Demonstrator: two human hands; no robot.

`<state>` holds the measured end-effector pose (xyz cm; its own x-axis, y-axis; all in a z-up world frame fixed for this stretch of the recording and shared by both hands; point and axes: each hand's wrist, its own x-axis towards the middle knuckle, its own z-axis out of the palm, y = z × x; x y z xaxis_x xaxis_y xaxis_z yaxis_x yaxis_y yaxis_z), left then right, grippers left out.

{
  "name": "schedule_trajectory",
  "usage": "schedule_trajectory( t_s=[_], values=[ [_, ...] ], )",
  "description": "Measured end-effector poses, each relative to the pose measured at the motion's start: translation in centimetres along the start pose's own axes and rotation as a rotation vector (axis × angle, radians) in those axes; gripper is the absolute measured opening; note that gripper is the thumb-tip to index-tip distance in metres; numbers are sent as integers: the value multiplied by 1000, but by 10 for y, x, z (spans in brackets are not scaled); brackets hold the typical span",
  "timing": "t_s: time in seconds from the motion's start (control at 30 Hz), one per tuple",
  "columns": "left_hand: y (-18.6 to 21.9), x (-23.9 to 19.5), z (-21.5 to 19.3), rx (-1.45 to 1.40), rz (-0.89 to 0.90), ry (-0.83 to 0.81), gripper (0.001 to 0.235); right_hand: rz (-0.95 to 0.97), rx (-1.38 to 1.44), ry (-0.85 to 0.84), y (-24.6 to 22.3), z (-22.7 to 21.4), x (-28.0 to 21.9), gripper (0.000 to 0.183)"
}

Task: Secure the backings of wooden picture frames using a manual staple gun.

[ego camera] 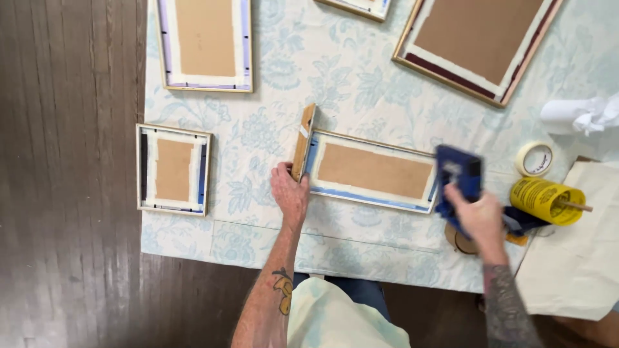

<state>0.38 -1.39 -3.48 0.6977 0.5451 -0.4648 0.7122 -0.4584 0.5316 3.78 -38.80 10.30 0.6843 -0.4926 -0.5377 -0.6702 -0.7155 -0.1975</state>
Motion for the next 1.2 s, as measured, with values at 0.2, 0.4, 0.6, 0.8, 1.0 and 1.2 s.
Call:
schedule_trajectory(
  t_s=[0.2, 0.4, 0.6, 0.8, 1.0, 1.2],
  values=[
    [-10, 5, 13, -56, 96, 62, 40, 18, 134, 54, 1, -47, 38, 32],
    [32, 14, 7, 36, 118, 32, 54, 98, 404, 39, 30, -17, 81, 25],
    [46, 46, 21, -2, 29, 58, 45, 125, 408, 78, 40, -2, 90, 28],
    [86, 57, 12, -7, -458, -49, 52, 168, 350, 43, 34, -9, 88, 30],
    [74, 54, 13, -1, -295, -60, 53, 181, 241, 91, 36, -13, 88, 40],
    [105, 31, -14, 291, 368, 12, 49, 50, 196, 161, 51, -9, 92, 48]
  ],
)
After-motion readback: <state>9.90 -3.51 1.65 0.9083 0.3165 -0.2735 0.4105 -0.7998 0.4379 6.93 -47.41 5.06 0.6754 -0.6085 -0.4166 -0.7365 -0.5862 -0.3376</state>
